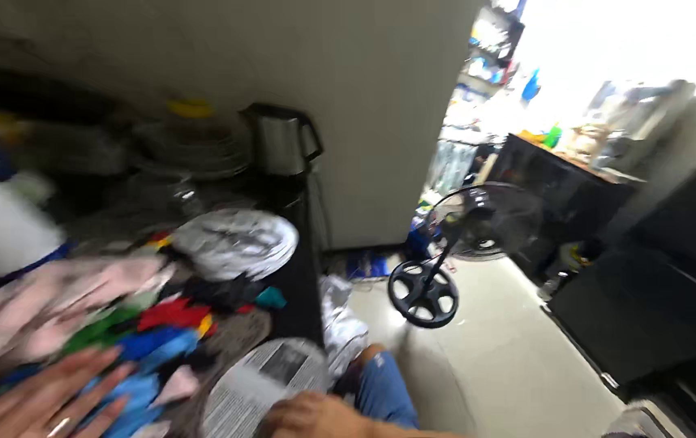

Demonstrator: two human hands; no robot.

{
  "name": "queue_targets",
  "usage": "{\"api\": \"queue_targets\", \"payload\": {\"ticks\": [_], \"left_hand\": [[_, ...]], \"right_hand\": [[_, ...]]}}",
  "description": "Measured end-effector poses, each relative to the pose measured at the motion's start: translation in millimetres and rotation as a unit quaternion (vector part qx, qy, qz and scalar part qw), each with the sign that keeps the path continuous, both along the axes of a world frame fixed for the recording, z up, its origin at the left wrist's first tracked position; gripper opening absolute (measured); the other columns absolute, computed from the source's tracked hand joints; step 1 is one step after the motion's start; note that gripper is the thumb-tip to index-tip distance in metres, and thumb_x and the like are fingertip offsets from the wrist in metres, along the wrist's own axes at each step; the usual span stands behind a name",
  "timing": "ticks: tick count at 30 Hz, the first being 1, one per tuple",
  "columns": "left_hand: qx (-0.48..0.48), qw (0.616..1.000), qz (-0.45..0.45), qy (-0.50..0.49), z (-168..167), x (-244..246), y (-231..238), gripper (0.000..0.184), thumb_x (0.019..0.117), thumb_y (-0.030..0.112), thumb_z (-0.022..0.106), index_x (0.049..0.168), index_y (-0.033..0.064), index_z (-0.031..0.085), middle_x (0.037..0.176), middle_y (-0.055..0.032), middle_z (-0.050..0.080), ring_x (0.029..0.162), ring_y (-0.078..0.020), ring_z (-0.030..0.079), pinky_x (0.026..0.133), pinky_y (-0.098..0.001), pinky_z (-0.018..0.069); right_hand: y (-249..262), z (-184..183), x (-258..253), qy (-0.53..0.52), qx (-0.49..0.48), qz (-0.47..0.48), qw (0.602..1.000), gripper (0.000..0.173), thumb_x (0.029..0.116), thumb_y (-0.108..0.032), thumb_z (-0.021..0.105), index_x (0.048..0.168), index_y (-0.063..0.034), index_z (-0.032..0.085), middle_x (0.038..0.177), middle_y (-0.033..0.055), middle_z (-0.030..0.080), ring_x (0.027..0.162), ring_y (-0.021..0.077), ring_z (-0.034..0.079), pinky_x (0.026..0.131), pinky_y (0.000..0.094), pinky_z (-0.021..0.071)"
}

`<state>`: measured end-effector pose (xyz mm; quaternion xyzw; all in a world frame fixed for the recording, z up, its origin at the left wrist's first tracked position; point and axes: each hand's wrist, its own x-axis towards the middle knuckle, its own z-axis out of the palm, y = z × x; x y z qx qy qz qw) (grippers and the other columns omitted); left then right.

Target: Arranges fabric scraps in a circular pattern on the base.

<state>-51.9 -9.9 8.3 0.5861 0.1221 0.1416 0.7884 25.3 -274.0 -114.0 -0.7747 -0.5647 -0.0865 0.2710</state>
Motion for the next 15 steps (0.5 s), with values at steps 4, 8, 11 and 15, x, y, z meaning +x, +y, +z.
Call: {"api": "queue_targets", "payload": {"ticks": [4, 8, 11, 15], "left_hand": [[0.025, 0.986, 0.162, 0.025, 9, 10, -16, 0.033, 0.1066, 0.024, 0.047, 0.134, 0.009, 0.058, 0.132, -0.0014, 0.065, 0.12, -0.0161, 0.063, 0.098, -0.0369, 0.0541], [0.061, 0.974, 0.214, 0.035, 13, 17, -19, 0.028, 0.1068, 0.017, 0.049, 0.129, 0.0069, 0.062, 0.134, -0.0046, 0.063, 0.118, -0.0156, 0.062, 0.098, -0.0366, 0.052], [0.095, 0.973, 0.204, 0.057, 14, 22, -19, 0.028, 0.107, 0.017, 0.049, 0.129, 0.0064, 0.062, 0.135, -0.0063, 0.063, 0.118, -0.0169, 0.062, 0.099, -0.0387, 0.0505], [0.279, 0.947, 0.05, 0.153, -3, 35, -24, 0.028, 0.1062, 0.016, 0.051, 0.123, -0.0013, 0.066, 0.115, -0.0142, 0.069, 0.101, -0.0196, 0.067, 0.092, -0.039, 0.0543]], "right_hand": [[-10, 15, 8, 0.092, 0.05, 0.032, 0.994, 0.019, 0.0927, -0.016, 0.071, 0.103, 0.0002, 0.075, 0.124, 0.0169, 0.071, 0.122, 0.0329, 0.065, 0.106, 0.0475, 0.0515], [-7, 14, 22, 0.048, 0.06, -0.028, 0.997, 0.019, 0.0923, -0.012, 0.063, 0.103, -0.0042, 0.077, 0.121, 0.0152, 0.072, 0.119, 0.0376, 0.066, 0.097, 0.054, 0.0538], [0, 10, 28, 0.03, 0.032, -0.044, 0.998, 0.026, 0.0917, -0.019, 0.063, 0.11, -0.0108, 0.079, 0.12, 0.0147, 0.072, 0.116, 0.0407, 0.066, 0.093, 0.0597, 0.0522], [9, 2, 36, 0.0, 0.014, -0.031, 0.999, 0.028, 0.0916, -0.026, 0.06, 0.109, -0.0156, 0.08, 0.12, 0.011, 0.073, 0.115, 0.0371, 0.067, 0.093, 0.0568, 0.052]]}}
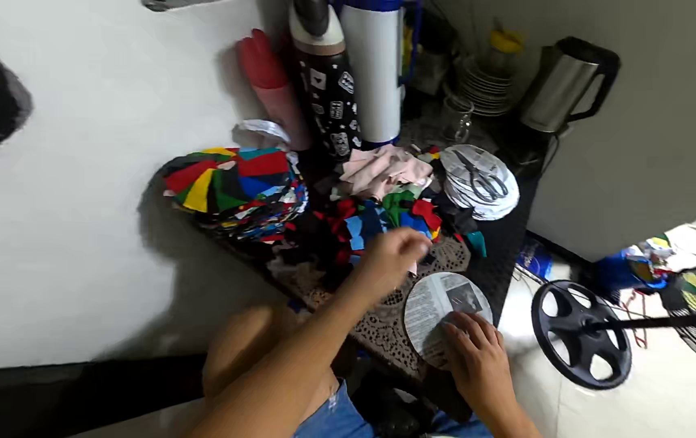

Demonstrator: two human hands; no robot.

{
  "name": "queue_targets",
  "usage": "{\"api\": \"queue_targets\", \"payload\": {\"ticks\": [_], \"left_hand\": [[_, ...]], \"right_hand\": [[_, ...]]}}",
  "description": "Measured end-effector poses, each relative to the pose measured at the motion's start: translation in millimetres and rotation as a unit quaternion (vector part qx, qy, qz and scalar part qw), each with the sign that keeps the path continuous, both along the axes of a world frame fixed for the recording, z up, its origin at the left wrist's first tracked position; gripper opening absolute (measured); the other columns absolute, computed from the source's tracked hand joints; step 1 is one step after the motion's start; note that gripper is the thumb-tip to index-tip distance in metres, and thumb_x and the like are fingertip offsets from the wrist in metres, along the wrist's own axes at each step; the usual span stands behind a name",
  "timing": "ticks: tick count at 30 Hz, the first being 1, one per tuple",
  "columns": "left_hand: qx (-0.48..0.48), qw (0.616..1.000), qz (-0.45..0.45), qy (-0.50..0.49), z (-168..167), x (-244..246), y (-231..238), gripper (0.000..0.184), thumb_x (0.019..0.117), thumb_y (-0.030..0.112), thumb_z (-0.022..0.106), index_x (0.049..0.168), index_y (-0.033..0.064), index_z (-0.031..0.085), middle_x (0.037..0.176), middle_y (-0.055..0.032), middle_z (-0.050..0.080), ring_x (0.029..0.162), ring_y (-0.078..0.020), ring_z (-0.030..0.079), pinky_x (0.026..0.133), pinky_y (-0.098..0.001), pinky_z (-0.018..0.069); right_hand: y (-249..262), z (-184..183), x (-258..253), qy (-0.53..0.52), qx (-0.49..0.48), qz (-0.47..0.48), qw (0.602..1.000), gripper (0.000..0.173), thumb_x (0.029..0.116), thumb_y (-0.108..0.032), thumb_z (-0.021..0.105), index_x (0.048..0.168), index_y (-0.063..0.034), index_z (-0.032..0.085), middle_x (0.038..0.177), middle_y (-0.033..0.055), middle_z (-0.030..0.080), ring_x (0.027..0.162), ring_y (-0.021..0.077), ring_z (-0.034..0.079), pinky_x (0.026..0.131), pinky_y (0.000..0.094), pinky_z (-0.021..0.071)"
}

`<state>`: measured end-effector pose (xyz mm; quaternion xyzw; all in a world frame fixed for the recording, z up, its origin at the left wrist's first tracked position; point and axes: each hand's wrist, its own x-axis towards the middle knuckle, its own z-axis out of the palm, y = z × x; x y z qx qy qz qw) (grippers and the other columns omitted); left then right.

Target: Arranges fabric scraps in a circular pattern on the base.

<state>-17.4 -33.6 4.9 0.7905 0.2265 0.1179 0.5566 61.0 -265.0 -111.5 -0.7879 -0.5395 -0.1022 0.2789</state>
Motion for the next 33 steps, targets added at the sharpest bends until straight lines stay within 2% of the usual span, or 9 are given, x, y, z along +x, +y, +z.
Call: {"api": "queue_targets", "payload": {"ticks": [2, 5, 11, 13, 15, 19, 23, 28, 33], "left_hand": [[0.072, 0.987, -0.106, 0.092, -4, 7, -11, 0.031, 0.1065, 0.018, 0.051, 0.125, -0.0013, 0.067, 0.116, -0.0181, 0.069, 0.104, -0.0259, 0.067, 0.095, -0.0451, 0.0523], [0.096, 0.978, -0.137, 0.125, -4, 14, -20, 0.03, 0.1058, 0.019, 0.053, 0.122, 0.0012, 0.07, 0.121, -0.017, 0.069, 0.109, -0.0264, 0.066, 0.104, -0.0451, 0.0479], [0.225, 0.957, -0.015, 0.182, 36, 33, 42, 0.029, 0.1059, 0.012, 0.049, 0.126, 0.0025, 0.069, 0.121, -0.0184, 0.068, 0.112, -0.0323, 0.066, 0.099, -0.0536, 0.0504], [0.307, 0.932, 0.046, 0.185, 40, 42, 71, 0.026, 0.1022, 0.007, 0.054, 0.123, 0.0031, 0.069, 0.116, -0.02, 0.069, 0.105, -0.0362, 0.067, 0.093, -0.0583, 0.0523], [0.356, 0.908, 0.073, 0.207, 36, 54, 96, 0.029, 0.0986, 0.006, 0.061, 0.127, 0.0012, 0.066, 0.124, -0.0234, 0.065, 0.114, -0.0417, 0.064, 0.095, -0.0615, 0.0499], [0.358, 0.902, 0.077, 0.229, 8, 77, 133, 0.04, 0.0948, 0.008, 0.068, 0.132, -0.0021, 0.06, 0.132, -0.0262, 0.06, 0.124, -0.0456, 0.057, 0.1, -0.0624, 0.0468], [0.29, 0.93, 0.145, 0.174, -1, 87, 151, 0.023, 0.1021, 0.013, 0.058, 0.114, -0.0027, 0.07, 0.114, -0.0252, 0.069, 0.111, -0.0423, 0.066, 0.097, -0.0631, 0.0486], [0.25, 0.942, 0.186, 0.123, 26, 89, 176, 0.022, 0.1014, 0.012, 0.059, 0.114, -0.0035, 0.07, 0.11, -0.0253, 0.069, 0.106, -0.0391, 0.065, 0.095, -0.0609, 0.0476], [0.328, 0.932, 0.128, 0.087, 76, 83, 169, 0.02, 0.0998, 0.012, 0.063, 0.11, -0.0033, 0.07, 0.104, -0.0218, 0.069, 0.098, -0.0345, 0.064, 0.09, -0.0574, 0.0486]], "right_hand": [[5, -2, 4, -0.008, 0.003, 0.015, 1.0, 0.029, 0.0931, -0.027, 0.058, 0.108, -0.0165, 0.08, 0.121, 0.0097, 0.074, 0.115, 0.0355, 0.067, 0.094, 0.0549, 0.0519], [13, -4, 9, -0.013, 0.014, 0.03, 0.999, 0.029, 0.095, -0.027, 0.056, 0.106, -0.0176, 0.081, 0.118, 0.0084, 0.074, 0.114, 0.0332, 0.068, 0.094, 0.0526, 0.0522], [19, -4, 11, 0.009, 0.027, 0.025, 0.999, 0.026, 0.0922, -0.026, 0.059, 0.103, -0.0176, 0.081, 0.118, 0.0109, 0.074, 0.115, 0.0339, 0.066, 0.096, 0.0498, 0.0507], [17, -3, 10, 0.03, 0.033, 0.021, 0.999, 0.025, 0.0916, -0.026, 0.061, 0.104, -0.0171, 0.08, 0.12, 0.0121, 0.073, 0.117, 0.0357, 0.064, 0.097, 0.0494, 0.0496], [16, -1, 9, 0.042, 0.035, 0.021, 0.998, 0.024, 0.091, -0.026, 0.062, 0.104, -0.0163, 0.08, 0.121, 0.0129, 0.072, 0.118, 0.0371, 0.064, 0.097, 0.0502, 0.049], [15, 0, 10, 0.051, 0.03, 0.03, 0.998, 0.023, 0.0909, -0.025, 0.063, 0.103, -0.0164, 0.081, 0.119, 0.0121, 0.073, 0.12, 0.0375, 0.062, 0.101, 0.0503, 0.0466], [13, -1, 11, 0.04, 0.023, 0.041, 0.998, 0.022, 0.0943, -0.028, 0.06, 0.097, -0.0213, 0.081, 0.115, 0.004, 0.075, 0.116, 0.0294, 0.064, 0.098, 0.0463, 0.0448], [13, -3, 11, 0.039, 0.036, 0.04, 0.998, 0.023, 0.0938, -0.028, 0.06, 0.097, -0.0204, 0.081, 0.113, 0.0049, 0.076, 0.114, 0.0298, 0.066, 0.095, 0.0487, 0.0474], [14, -4, 10, 0.028, 0.033, 0.036, 0.998, 0.023, 0.0929, -0.028, 0.059, 0.095, -0.0203, 0.081, 0.112, 0.0039, 0.076, 0.112, 0.0299, 0.066, 0.094, 0.0485, 0.0474]]}}
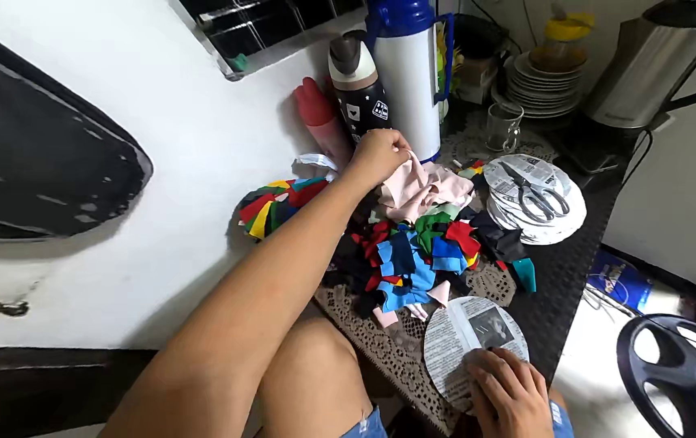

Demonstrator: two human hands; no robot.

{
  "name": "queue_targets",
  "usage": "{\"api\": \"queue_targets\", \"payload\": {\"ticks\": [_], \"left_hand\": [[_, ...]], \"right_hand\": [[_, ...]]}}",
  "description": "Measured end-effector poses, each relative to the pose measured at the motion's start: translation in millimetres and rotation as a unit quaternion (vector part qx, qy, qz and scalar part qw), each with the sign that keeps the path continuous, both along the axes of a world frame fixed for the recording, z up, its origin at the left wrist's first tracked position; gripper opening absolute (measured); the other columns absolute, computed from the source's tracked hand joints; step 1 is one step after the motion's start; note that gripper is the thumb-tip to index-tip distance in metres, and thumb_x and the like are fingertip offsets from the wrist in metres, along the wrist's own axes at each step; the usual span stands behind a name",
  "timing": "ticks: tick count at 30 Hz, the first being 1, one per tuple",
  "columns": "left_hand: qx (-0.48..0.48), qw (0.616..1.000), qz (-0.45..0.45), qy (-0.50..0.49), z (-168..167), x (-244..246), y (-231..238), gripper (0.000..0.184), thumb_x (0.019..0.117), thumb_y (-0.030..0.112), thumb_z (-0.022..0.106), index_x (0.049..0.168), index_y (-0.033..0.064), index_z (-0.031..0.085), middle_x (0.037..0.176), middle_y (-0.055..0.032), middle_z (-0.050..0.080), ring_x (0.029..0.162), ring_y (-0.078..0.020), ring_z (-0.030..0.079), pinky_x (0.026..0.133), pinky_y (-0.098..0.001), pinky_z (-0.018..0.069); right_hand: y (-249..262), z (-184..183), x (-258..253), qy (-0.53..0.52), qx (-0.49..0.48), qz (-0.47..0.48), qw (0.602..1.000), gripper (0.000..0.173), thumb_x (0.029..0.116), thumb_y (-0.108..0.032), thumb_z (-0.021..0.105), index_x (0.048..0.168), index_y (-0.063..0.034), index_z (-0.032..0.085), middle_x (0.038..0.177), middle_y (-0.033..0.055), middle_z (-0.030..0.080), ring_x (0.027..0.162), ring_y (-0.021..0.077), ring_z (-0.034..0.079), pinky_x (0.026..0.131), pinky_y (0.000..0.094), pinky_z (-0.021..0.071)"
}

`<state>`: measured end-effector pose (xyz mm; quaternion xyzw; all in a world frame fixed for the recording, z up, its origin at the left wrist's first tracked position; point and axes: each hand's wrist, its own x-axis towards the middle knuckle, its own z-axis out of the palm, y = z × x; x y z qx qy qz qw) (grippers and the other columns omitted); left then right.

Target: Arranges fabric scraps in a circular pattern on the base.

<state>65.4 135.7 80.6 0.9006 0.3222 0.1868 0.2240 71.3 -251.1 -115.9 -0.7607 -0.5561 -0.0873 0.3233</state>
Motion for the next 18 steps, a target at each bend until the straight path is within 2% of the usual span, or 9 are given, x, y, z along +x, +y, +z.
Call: {"api": "queue_targets", "payload": {"ticks": [3, 7, 9, 11, 12, 14, 15, 16, 18], "left_hand": [[0.073, 0.993, -0.076, 0.056, 32, -9, -24, 0.017, 0.0988, 0.014, 0.066, 0.102, -0.001, 0.073, 0.097, -0.019, 0.071, 0.095, -0.0339, 0.067, 0.088, -0.0581, 0.0498], [0.128, 0.964, -0.158, 0.169, 65, -19, -73, 0.018, 0.0992, 0.02, 0.068, 0.094, 0.0043, 0.075, 0.088, -0.0131, 0.07, 0.088, -0.0294, 0.066, 0.081, -0.0552, 0.0503], [0.152, 0.947, -0.192, 0.21, 74, -25, -97, 0.019, 0.0988, 0.021, 0.068, 0.089, 0.0065, 0.074, 0.082, -0.0103, 0.068, 0.083, -0.0275, 0.065, 0.076, -0.0541, 0.05], [0.161, 0.933, -0.216, 0.238, 80, -29, -119, 0.023, 0.0991, 0.023, 0.066, 0.082, 0.0088, 0.071, 0.076, -0.0065, 0.064, 0.076, -0.0238, 0.062, 0.07, -0.05, 0.0485], [0.156, 0.93, -0.224, 0.248, 83, -31, -128, 0.024, 0.0997, 0.023, 0.065, 0.08, 0.0096, 0.07, 0.075, -0.0049, 0.062, 0.074, -0.0217, 0.06, 0.067, -0.0473, 0.0478], [0.132, 0.929, -0.24, 0.247, 85, -36, -138, 0.03, 0.1014, 0.028, 0.065, 0.077, 0.0104, 0.067, 0.072, -0.0019, 0.058, 0.07, -0.0167, 0.056, 0.064, -0.0404, 0.0453], [0.111, 0.933, -0.247, 0.238, 84, -39, -138, 0.031, 0.1008, 0.031, 0.066, 0.077, 0.0106, 0.066, 0.071, -0.0007, 0.057, 0.068, -0.0144, 0.055, 0.063, -0.0377, 0.0445], [0.079, 0.937, -0.251, 0.229, 83, -43, -137, 0.029, 0.0994, 0.031, 0.068, 0.079, 0.0101, 0.068, 0.071, -0.0005, 0.059, 0.067, -0.0131, 0.056, 0.063, -0.0363, 0.0456], [0.003, 0.941, -0.255, 0.222, 79, -49, -131, 0.02, 0.0951, 0.026, 0.075, 0.089, 0.0075, 0.072, 0.074, -0.0025, 0.063, 0.068, -0.0129, 0.059, 0.065, -0.0352, 0.0492]], "right_hand": [[12, 13, 9, 0.018, 0.018, 0.009, 1.0, 0.022, 0.0907, -0.025, 0.061, 0.093, -0.0154, 0.08, 0.108, 0.0069, 0.076, 0.107, 0.0329, 0.069, 0.088, 0.0555, 0.0516], [59, 87, 37, 0.078, 0.107, 0.038, 0.99, 0.029, 0.0946, -0.023, 0.062, 0.115, -0.007, 0.075, 0.119, 0.0144, 0.072, 0.113, 0.0368, 0.066, 0.089, 0.059, 0.0507], [87, 126, 41, 0.139, 0.142, 0.041, 0.979, 0.041, 0.0956, -0.033, 0.063, 0.124, -0.0046, 0.07, 0.122, 0.0153, 0.07, 0.114, 0.0351, 0.064, 0.091, 0.0577, 0.0492], [110, 158, 43, 0.224, 0.107, 0.05, 0.967, 0.056, 0.0906, -0.038, 0.069, 0.135, -0.0045, 0.061, 0.125, 0.0153, 0.066, 0.116, 0.0331, 0.062, 0.093, 0.0579, 0.049], [118, 168, 44, 0.257, 0.076, 0.059, 0.961, 0.056, 0.0888, -0.034, 0.071, 0.135, -0.0045, 0.06, 0.123, 0.015, 0.067, 0.114, 0.0317, 0.063, 0.092, 0.0574, 0.0501], [126, 177, 49, 0.303, 0.014, 0.07, 0.95, 0.032, 0.0931, -0.023, 0.07, 0.118, -0.0041, 0.066, 0.101, 0.0116, 0.07, 0.093, 0.0244, 0.068, 0.08, 0.0513, 0.0538], [127, 177, 53, 0.327, -0.011, 0.074, 0.942, 0.017, 0.096, -0.018, 0.067, 0.106, -0.0047, 0.069, 0.087, 0.0076, 0.068, 0.078, 0.0179, 0.065, 0.07, 0.0439, 0.0521], [125, 174, 58, 0.351, -0.034, 0.08, 0.933, 0.012, 0.0979, -0.015, 0.065, 0.099, -0.0046, 0.071, 0.078, 0.0044, 0.066, 0.069, 0.0129, 0.061, 0.065, 0.0374, 0.0503], [115, 167, 71, 0.392, -0.078, 0.09, 0.912, 0.012, 0.098, -0.01, 0.062, 0.093, -0.0047, 0.072, 0.075, 0.0013, 0.066, 0.067, 0.0075, 0.06, 0.064, 0.0297, 0.0502]]}}
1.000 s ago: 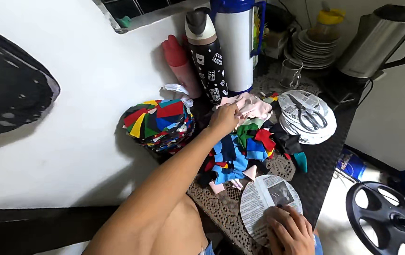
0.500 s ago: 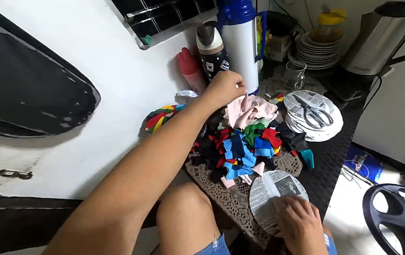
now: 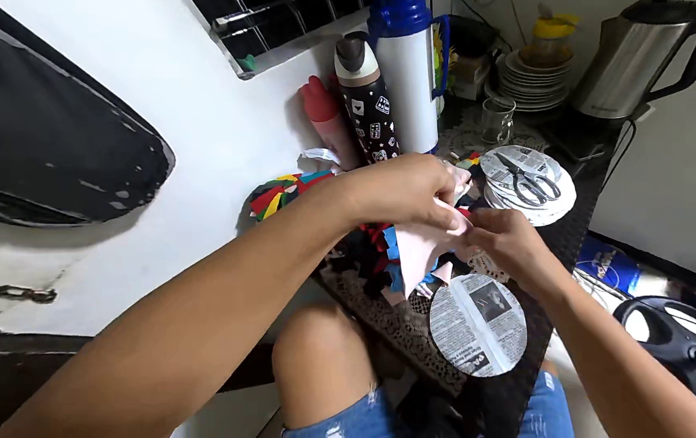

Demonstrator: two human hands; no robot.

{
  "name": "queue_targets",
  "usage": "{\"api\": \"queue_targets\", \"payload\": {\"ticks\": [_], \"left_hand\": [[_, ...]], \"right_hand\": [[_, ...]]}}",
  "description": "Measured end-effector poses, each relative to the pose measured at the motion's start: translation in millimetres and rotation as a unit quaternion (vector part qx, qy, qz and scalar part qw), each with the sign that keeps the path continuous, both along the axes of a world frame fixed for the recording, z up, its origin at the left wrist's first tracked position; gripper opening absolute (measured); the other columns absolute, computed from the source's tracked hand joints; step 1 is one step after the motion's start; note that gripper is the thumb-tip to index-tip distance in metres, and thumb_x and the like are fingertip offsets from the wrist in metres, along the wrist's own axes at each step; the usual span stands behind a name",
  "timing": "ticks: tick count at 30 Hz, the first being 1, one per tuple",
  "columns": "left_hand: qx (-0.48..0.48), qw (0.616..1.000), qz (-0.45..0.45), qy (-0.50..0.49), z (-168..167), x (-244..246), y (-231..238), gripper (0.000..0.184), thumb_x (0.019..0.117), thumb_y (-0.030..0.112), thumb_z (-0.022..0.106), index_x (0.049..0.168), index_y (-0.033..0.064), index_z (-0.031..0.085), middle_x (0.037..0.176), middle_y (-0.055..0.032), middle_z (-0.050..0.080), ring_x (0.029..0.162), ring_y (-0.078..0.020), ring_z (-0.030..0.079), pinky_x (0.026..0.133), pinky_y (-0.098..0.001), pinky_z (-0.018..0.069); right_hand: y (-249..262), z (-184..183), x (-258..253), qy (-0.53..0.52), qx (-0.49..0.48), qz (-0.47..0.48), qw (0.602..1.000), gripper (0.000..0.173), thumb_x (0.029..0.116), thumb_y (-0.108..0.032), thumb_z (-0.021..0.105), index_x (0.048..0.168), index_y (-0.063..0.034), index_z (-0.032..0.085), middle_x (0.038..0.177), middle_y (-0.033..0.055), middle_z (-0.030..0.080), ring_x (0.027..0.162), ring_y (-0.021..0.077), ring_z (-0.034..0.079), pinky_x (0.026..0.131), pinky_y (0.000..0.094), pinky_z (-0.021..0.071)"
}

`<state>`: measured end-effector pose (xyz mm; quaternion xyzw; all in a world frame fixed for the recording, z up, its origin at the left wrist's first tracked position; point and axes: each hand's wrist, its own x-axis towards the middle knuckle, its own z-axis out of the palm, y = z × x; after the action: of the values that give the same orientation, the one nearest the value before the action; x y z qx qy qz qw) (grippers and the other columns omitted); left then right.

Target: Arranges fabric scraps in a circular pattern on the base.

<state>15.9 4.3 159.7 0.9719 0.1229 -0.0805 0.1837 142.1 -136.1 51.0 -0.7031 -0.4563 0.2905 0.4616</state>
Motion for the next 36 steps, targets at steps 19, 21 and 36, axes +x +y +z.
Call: {"api": "queue_targets", "payload": {"ticks": [19, 21, 36], "left_hand": [[0.011, 0.971, 0.104, -0.213, -227, -100, -115, 0.022, 0.0947, 0.007, 0.059, 0.101, 0.0095, 0.08, 0.111, -0.0084, 0.076, 0.109, -0.0286, 0.071, 0.091, -0.0448, 0.0586], [0.004, 0.97, 0.122, -0.211, -230, -106, -119, 0.025, 0.0908, 0.005, 0.057, 0.099, 0.0104, 0.08, 0.112, -0.006, 0.076, 0.108, -0.025, 0.072, 0.091, -0.0406, 0.0588], [0.094, 0.995, -0.025, 0.012, -185, -15, -19, 0.038, 0.0961, -0.003, 0.057, 0.13, 0.0086, 0.069, 0.143, -0.0172, 0.06, 0.137, -0.0425, 0.05, 0.111, -0.0615, 0.0373]], "right_hand": [[-144, -148, 4, -0.332, 0.112, -0.009, 0.937, 0.033, 0.1001, -0.011, 0.049, 0.102, -0.0171, 0.081, 0.114, 0.0038, 0.076, 0.118, 0.029, 0.066, 0.099, 0.054, 0.0457], [-158, -154, 0, -0.317, 0.099, -0.042, 0.942, 0.034, 0.099, -0.007, 0.047, 0.1, -0.0158, 0.08, 0.113, 0.0042, 0.076, 0.119, 0.0266, 0.065, 0.102, 0.048, 0.045], [-152, -157, -60, -0.453, 0.027, -0.074, 0.888, 0.034, 0.1034, -0.022, 0.047, 0.124, -0.0204, 0.073, 0.124, 0.0135, 0.07, 0.102, 0.0329, 0.065, 0.079, 0.0463, 0.0467]]}}
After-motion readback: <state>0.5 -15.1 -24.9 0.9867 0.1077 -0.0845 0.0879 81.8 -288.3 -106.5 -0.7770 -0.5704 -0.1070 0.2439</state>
